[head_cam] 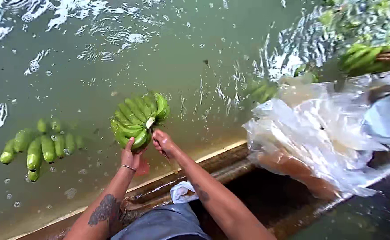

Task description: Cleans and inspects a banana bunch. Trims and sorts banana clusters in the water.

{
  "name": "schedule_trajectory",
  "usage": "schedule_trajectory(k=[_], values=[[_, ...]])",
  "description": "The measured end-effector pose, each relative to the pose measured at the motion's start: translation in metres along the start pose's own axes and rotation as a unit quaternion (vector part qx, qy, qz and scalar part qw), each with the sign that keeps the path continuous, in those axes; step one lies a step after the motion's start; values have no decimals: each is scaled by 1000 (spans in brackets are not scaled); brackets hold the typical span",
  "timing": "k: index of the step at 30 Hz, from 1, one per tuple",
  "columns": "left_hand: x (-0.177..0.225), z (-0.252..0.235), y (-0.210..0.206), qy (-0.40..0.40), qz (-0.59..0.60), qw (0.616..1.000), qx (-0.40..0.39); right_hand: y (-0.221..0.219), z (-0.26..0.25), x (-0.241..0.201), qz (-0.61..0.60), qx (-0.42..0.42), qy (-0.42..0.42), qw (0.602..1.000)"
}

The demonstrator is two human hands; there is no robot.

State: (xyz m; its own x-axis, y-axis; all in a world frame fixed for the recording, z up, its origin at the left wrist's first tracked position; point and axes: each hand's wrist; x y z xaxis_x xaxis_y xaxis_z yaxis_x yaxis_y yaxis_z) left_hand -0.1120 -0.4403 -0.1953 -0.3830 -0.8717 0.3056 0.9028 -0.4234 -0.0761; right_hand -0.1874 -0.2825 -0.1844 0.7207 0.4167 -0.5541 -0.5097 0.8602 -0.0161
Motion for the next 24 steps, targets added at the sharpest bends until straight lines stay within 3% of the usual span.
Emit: schedule_trajectory(k=[2, 4, 7, 11, 15, 21, 24], values=[[8, -25, 24, -16, -73, 996, -48, 28, 39, 12, -58, -136, -62, 987], [20, -39, 35, -21, -129, 990, -53, 66, 81, 22, 6, -98, -64, 993], [27, -47, 36, -38, -189, 981, 2, 102, 133, 58, 263, -17, -21, 964], [32, -45, 30, -68, -201, 977, 24, 78, 183, 100, 415, -5, 12, 910], [31, -39, 28, -80, -195, 977, 25, 47, 194, 128, 505, 32, -39, 862], [23, -39, 38, -81, -198, 976, 28, 36, 191, 171, 514, 91, 46, 852], [18, -37, 44, -59, -187, 980, 40, 38, 191, 172, 514, 84, 47, 852]])
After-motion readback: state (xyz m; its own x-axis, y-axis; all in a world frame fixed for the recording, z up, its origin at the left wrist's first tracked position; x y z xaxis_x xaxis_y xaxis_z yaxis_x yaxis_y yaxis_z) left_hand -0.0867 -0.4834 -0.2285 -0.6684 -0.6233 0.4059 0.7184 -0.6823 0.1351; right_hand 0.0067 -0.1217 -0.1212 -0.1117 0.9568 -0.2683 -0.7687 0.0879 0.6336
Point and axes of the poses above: each hand's wrist, its own z-axis away from the middle knuckle, its own y-axis out of the back of the hand, x = y × z, and after that the axes turned 8 degrees about x, right-handed
